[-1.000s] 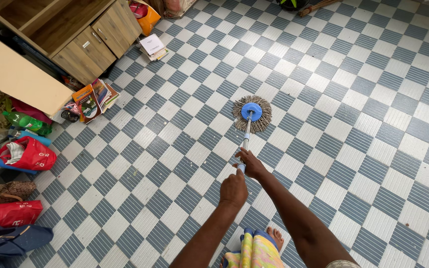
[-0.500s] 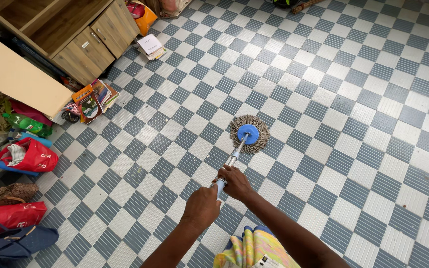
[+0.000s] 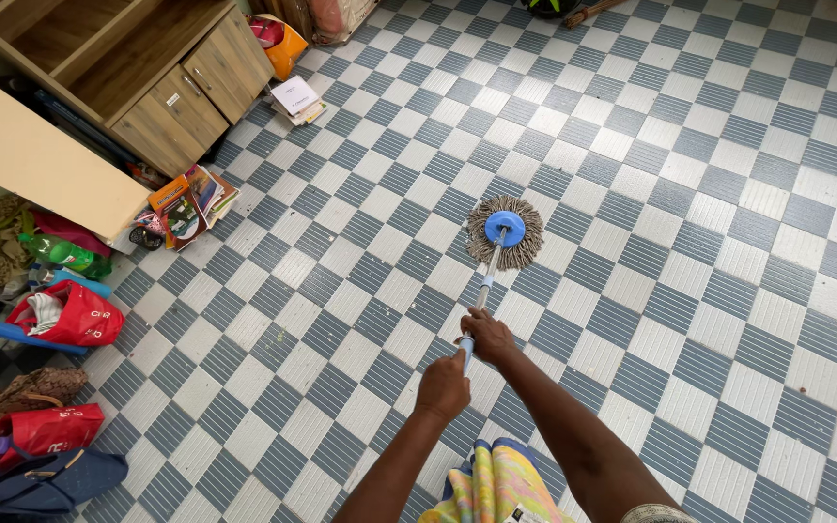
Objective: The person mops a checkered tile floor using a blue spin mop. They move the mop back and forth across the room, then walk to a pink bucket, dip the mop head into the water, and wring it out using the handle's spinning mechanism.
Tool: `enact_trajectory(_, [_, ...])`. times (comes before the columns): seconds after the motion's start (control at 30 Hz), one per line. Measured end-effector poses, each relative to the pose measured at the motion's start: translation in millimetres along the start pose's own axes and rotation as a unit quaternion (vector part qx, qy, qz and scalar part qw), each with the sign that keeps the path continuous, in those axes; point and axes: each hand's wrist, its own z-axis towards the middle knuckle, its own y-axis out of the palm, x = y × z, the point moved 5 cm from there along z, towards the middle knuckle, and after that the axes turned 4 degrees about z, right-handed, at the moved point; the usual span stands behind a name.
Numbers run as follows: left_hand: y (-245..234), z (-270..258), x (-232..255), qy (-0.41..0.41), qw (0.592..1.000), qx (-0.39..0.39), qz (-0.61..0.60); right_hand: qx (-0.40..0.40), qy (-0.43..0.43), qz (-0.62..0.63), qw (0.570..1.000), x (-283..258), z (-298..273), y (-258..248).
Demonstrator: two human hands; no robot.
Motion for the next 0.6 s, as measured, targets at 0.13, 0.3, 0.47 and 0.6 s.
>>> enact_trajectory(0.13, [9,-7,20,0.010,1.000,-0.013,0.011,0.021,-0.008,-0.020,1.000,8,-17,-10])
enact_trajectory(0.3, [-39,-42,46,0.026,0.995,-0.085,0.051,0.022,-0.015,-0.021,0.999,-27,-68,-31])
enact_trajectory(0.47, [-99,-61,73,0.013,0.980,-0.181,0.078,0.058,-0.045,0.023,0.997,-64,-121,-70])
enact_trajectory(0.6, [-104,-50,90,0.021,0.986,-0.154,0.058,0.124,-0.098,0.040,0.987,-58,-123,-86])
